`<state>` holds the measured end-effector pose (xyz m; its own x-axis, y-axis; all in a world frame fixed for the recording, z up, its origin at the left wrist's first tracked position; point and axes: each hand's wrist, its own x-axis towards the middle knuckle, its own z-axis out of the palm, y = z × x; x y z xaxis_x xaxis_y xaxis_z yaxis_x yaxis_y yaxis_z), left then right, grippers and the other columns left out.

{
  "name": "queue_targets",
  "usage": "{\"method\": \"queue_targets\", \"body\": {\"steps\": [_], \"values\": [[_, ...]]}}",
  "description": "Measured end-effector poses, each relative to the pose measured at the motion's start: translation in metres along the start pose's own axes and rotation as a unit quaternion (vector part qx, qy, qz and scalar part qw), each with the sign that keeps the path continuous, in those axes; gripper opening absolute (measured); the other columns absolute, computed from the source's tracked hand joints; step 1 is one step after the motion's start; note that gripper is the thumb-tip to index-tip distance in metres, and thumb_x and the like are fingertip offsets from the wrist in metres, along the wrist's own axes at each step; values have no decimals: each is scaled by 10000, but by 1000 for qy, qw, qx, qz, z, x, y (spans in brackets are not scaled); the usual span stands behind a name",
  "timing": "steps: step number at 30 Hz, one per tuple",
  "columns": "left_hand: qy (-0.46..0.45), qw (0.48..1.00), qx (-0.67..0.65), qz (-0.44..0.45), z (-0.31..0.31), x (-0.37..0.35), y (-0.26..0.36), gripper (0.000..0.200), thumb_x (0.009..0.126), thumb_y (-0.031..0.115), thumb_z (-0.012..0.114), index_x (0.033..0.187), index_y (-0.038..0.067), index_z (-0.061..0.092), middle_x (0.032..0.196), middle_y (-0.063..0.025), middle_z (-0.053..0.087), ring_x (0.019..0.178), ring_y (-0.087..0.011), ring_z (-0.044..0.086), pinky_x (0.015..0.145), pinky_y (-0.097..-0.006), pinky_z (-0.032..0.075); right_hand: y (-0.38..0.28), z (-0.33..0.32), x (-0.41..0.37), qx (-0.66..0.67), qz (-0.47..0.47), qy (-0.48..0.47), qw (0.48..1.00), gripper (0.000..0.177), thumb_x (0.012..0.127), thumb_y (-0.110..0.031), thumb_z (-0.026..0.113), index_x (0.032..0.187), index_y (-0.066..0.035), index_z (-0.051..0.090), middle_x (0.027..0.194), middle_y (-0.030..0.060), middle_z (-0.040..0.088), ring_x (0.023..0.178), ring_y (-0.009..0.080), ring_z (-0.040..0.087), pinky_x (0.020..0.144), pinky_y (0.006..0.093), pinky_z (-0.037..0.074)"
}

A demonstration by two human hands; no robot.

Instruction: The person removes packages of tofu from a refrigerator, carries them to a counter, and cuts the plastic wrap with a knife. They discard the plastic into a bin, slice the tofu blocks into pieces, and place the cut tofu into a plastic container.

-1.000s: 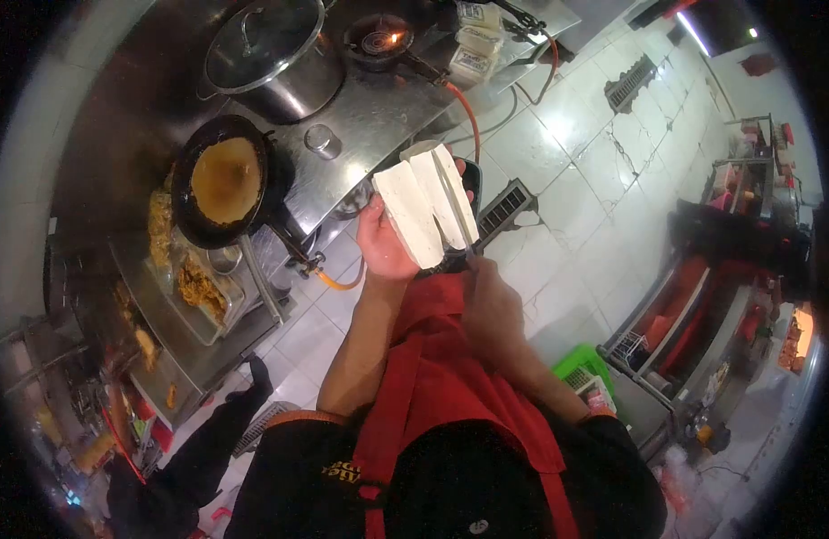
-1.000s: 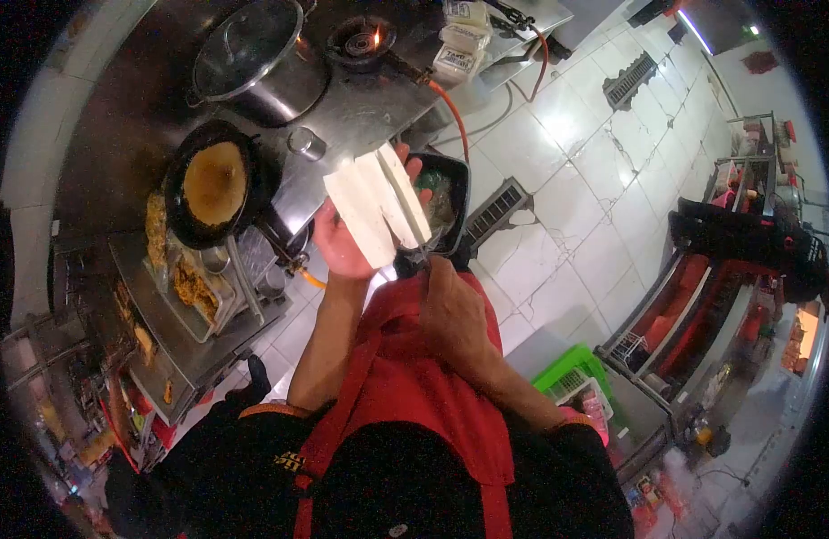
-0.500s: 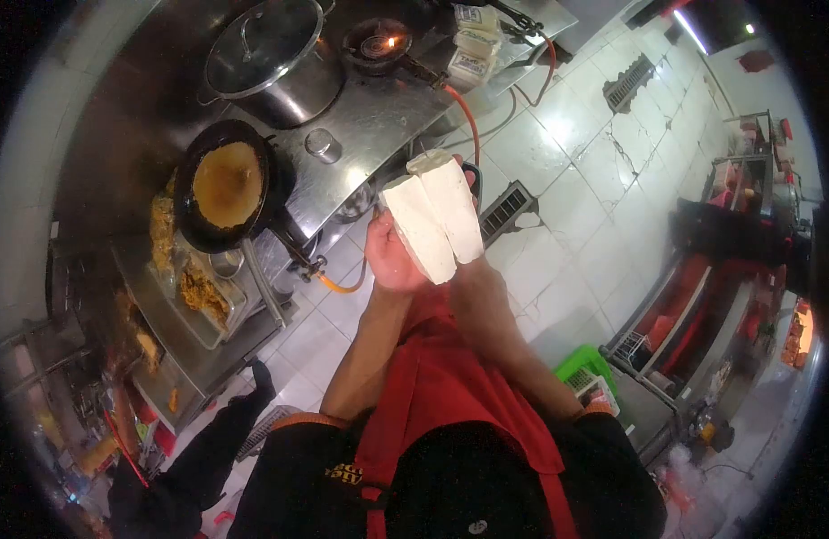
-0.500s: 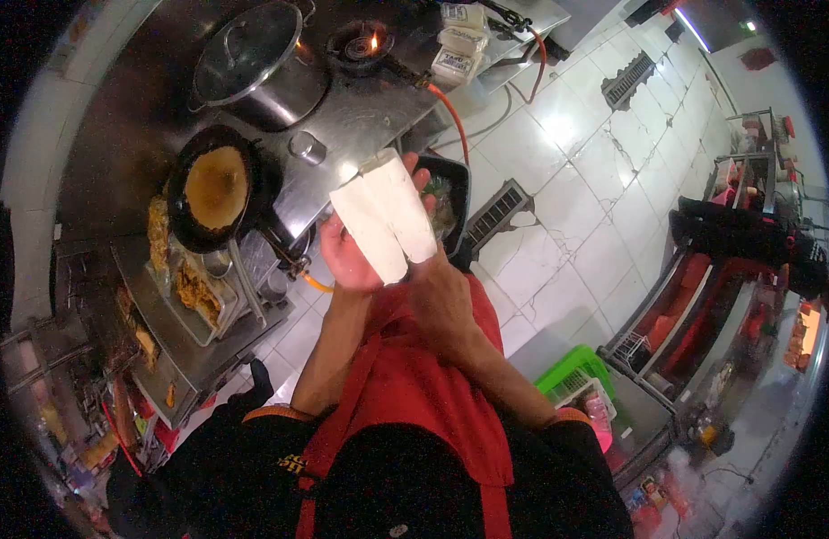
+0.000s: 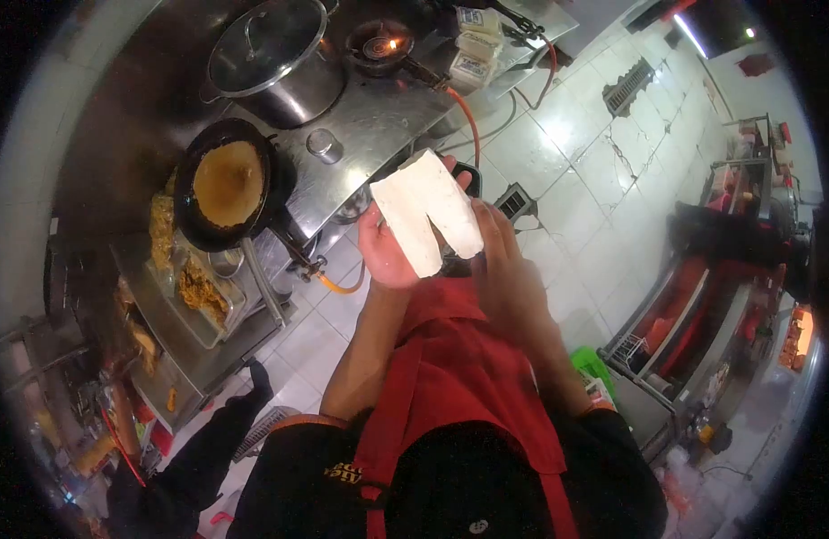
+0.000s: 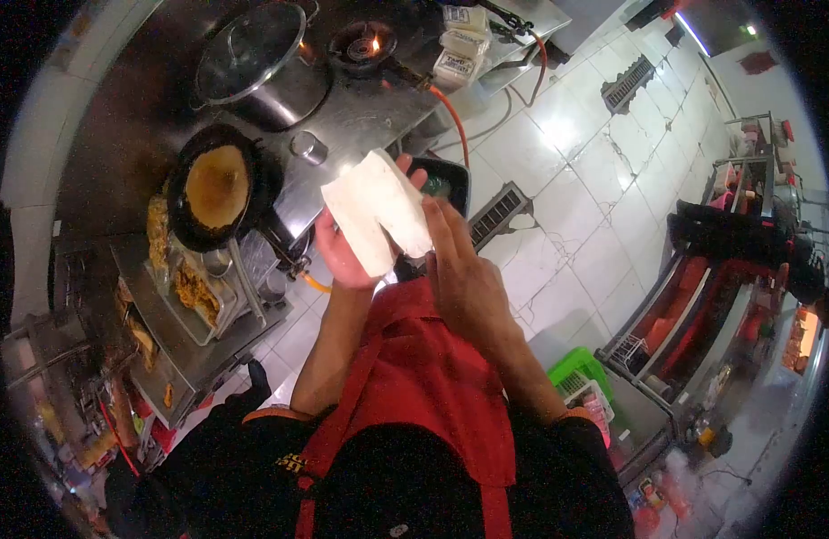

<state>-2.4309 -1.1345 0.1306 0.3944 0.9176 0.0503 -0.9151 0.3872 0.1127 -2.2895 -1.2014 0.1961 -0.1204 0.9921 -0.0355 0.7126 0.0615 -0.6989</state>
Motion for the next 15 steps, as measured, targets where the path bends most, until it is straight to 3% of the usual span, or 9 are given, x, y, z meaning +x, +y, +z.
{"method": "queue_targets", "body": {"steps": [4, 6, 7, 9, 10, 12, 14, 15], "values": [[9, 1000, -4, -10, 4, 2, 1, 793, 908, 499, 378, 1501, 1, 206, 1554, -220, 212, 1409, -444, 239, 1157, -533, 222, -6, -8, -1, -83, 34, -11, 996, 621, 893, -32, 496, 1469, -78, 267, 1463, 178, 366, 958, 416, 628, 725, 459, 551], [-7, 999, 47, -24, 7, 3, 3, 735, 912, 484, 374, 1456, -5, 308, 1452, -203, 407, 1324, -377, 419, 1082, -492, 366, -7, -12, -1, -92, 55, -21, 994, 665, 872, -28, 532, 1475, -107, 262, 1458, 155, 379, 983, 415, 616, 733, 471, 532], [-7, 999, 46, -25, 1, 1, 4, 735, 912, 484, 374, 1456, -5, 308, 1452, -203, 407, 1324, -377, 419, 1082, -492, 366, -9, -14, -1, -93, 64, -28, 993, 659, 876, -32, 536, 1473, -111, 269, 1465, 151, 374, 996, 414, 611, 741, 474, 530], [134, 990, 34, -16, -21, -4, 7, 685, 906, 468, 396, 1421, 15, 384, 1386, -180, 492, 1249, -346, 502, 1051, -474, 402, -7, -17, 0, -94, 72, -33, 992, 652, 879, -36, 540, 1470, -115, 276, 1471, 147, 370, 1009, 413, 605, 749, 476, 528], [134, 990, 34, -16, -29, -6, 8, 685, 906, 468, 396, 1421, 15, 384, 1386, -180, 492, 1249, -346, 502, 1051, -474, 402, -5, -19, 0, -64, 42, -17, 997, 616, 892, -41, 518, 1463, -83, 292, 1455, 158, 392, 1026, 390, 618, 770, 463, 541], [-30, 994, -96, -46, -39, -8, 11, 646, 930, 449, 376, 1431, 41, 387, 1403, -168, 485, 1245, -352, 506, 1097, -481, 347, 2, -22, 1, -34, 11, -1, 999, 583, 905, -46, 496, 1456, -51, 307, 1439, 170, 413, 1043, 367, 630, 792, 449, 555], [-1, 994, -102, -35, -41, -9, 11, 640, 934, 469, 369, 1411, 46, 416, 1362, -157, 522, 1196, -347, 542, 1075, -485, 371, 12, -28, 1, 193, 109, -75, 972, 604, 882, -51, 547, 1443, -35, 326, 1388, 196, 457, 1104, 342, 602, 822, 443, 540], [29, 993, -108, -23, -39, -9, 11, 637, 937, 489, 362, 1392, 51, 445, 1321, -145, 559, 1146, -343, 577, 1053, -489, 394, 18, -31, -1, 193, 108, -76, 972, 604, 882, -51, 547, 1443, -35, 326, 1388, 196, 457, 1104, 342, 602, 822, 443, 540]]}}
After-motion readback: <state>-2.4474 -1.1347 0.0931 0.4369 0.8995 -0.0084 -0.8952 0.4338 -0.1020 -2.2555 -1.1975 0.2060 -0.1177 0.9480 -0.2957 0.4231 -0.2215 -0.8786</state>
